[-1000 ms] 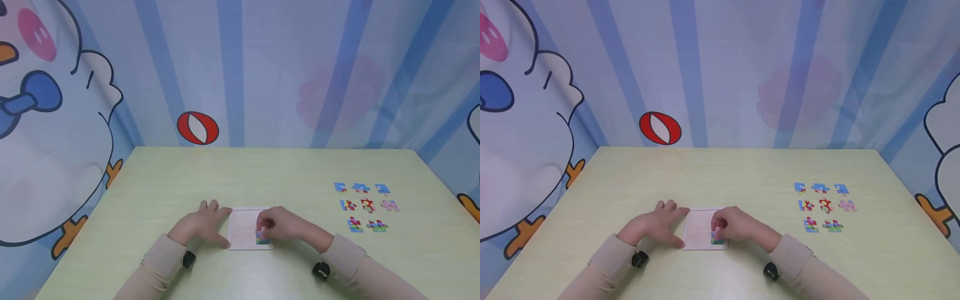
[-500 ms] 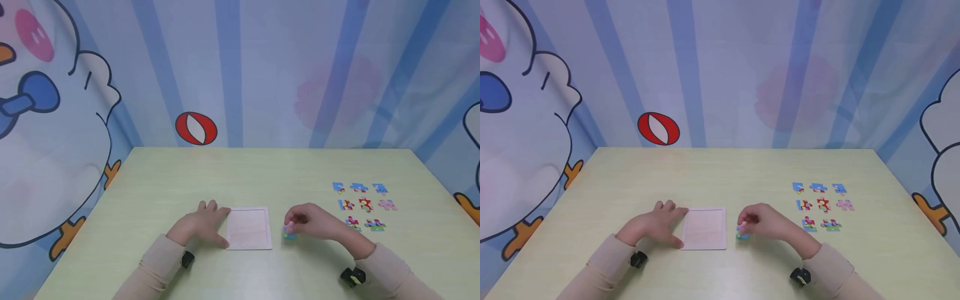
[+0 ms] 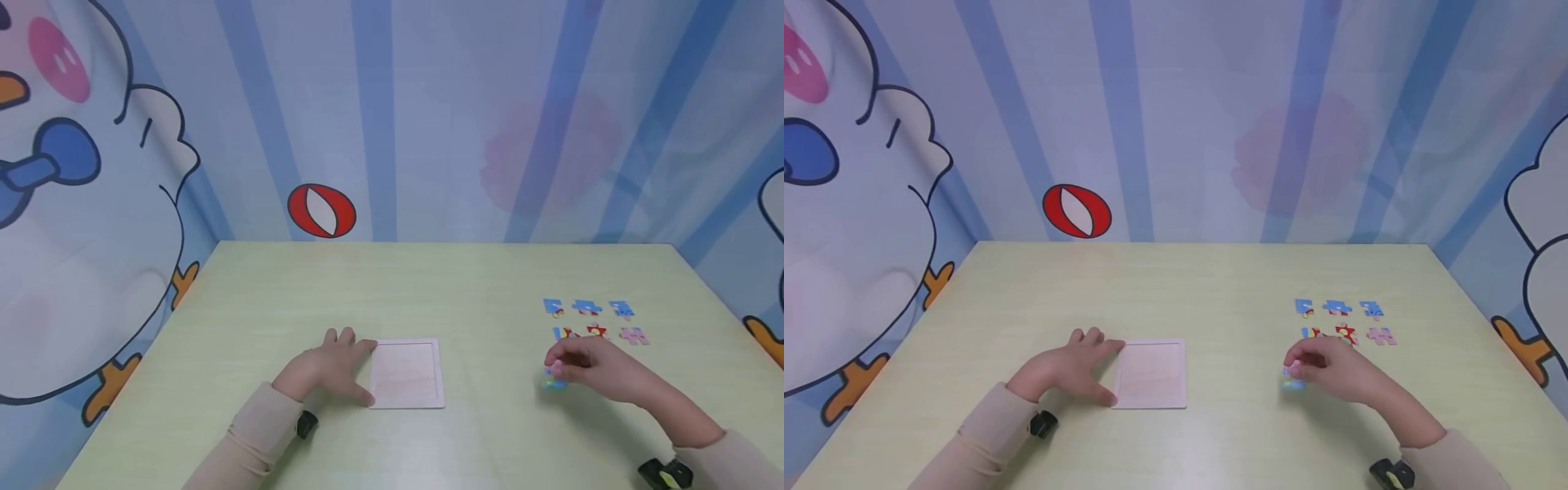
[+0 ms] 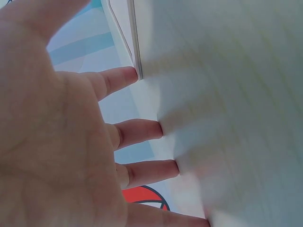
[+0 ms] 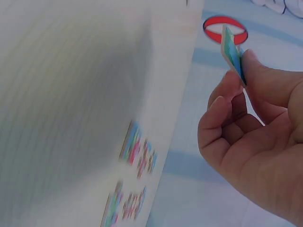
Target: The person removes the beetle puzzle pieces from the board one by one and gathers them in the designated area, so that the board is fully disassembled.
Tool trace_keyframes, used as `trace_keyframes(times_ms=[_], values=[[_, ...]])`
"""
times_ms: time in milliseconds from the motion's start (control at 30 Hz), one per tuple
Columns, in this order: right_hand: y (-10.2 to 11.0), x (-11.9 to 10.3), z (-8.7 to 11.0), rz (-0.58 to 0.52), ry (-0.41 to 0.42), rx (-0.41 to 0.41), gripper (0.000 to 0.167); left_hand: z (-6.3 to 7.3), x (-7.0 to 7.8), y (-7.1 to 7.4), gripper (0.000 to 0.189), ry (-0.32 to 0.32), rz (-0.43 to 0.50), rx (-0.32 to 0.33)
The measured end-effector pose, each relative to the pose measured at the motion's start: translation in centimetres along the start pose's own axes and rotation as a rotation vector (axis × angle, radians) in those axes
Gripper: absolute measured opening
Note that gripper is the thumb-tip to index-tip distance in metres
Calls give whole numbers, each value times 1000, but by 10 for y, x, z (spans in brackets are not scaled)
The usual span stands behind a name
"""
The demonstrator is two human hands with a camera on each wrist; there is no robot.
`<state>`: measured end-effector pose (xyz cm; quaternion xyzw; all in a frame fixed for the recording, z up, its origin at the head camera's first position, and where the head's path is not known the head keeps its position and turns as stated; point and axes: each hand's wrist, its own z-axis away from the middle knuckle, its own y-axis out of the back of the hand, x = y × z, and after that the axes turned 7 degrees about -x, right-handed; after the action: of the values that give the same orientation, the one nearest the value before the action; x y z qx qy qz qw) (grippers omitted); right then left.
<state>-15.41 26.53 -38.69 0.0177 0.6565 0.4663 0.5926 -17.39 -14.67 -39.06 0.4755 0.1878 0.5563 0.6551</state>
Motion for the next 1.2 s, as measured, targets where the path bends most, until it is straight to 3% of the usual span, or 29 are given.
trace_keyframes(times_ms=[167, 467, 900, 1100, 1200], values=[[21, 25, 20, 69, 17, 33, 9, -1, 0, 0, 88, -4, -3, 0], [49, 63, 42, 117, -95, 24, 14, -1, -1, 0, 88, -7, -9, 4], [75, 102, 51, 37, -257, -32, 15, -3, -3, -1, 87, -15, -24, 7], [77, 110, 48, 88, -371, 7, 11, -3, -3, -1, 88, -15, -20, 3], [78, 112, 47, 132, -383, 10, 11, -3, -3, -1, 89, -12, -22, 2]])
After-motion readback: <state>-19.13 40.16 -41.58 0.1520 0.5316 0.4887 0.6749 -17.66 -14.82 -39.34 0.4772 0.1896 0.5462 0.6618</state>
